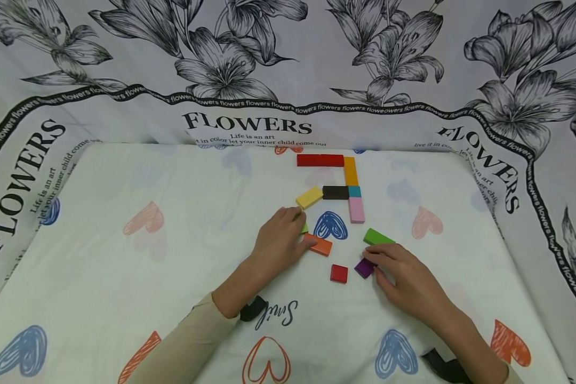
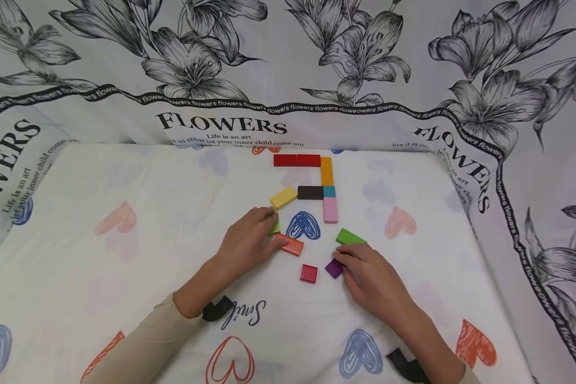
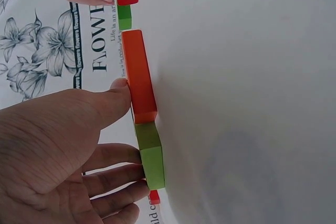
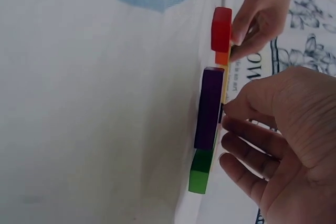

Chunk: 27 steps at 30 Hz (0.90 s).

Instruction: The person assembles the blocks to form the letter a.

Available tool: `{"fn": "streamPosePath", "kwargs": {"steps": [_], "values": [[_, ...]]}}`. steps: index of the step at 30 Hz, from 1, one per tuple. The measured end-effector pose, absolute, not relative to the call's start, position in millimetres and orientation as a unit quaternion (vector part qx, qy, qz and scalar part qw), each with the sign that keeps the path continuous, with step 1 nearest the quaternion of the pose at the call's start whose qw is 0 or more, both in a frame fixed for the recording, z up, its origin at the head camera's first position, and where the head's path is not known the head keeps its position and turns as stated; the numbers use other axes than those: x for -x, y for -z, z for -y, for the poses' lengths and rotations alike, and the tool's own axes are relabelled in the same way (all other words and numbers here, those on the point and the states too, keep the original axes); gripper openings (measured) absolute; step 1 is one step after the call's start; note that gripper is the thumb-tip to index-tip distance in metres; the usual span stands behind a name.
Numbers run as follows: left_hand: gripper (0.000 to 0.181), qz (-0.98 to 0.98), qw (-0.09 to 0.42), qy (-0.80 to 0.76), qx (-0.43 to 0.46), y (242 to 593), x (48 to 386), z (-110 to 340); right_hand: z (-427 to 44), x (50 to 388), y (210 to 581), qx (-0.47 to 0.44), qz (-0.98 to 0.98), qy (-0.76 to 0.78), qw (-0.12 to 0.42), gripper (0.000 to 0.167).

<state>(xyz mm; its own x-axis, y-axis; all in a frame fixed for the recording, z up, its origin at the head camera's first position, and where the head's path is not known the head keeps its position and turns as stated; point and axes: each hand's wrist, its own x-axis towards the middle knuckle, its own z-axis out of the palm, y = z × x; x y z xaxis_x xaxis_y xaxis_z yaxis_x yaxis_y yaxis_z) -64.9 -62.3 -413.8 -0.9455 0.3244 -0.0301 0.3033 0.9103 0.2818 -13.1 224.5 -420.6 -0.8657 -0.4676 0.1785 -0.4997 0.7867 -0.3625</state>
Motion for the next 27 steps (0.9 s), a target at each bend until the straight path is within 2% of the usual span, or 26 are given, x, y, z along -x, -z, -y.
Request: {"fn": "streamPosePath", "kwargs": {"steps": [16, 27], "values": [[0.060, -0.975, 0.031, -0.134, -0.173, 413.9, 66.9, 62.2, -211.4, 11.9, 422.6, -0.281, 0.937, -0.205, 0.012, 0.041], [0.062, -0.975, 0.026, -0.133, -0.176, 414.4, 64.6, 65.3, -186.9, 12.5, 423.1, -0.396, 0.897, -0.198, 0.005, 0.040]]}}
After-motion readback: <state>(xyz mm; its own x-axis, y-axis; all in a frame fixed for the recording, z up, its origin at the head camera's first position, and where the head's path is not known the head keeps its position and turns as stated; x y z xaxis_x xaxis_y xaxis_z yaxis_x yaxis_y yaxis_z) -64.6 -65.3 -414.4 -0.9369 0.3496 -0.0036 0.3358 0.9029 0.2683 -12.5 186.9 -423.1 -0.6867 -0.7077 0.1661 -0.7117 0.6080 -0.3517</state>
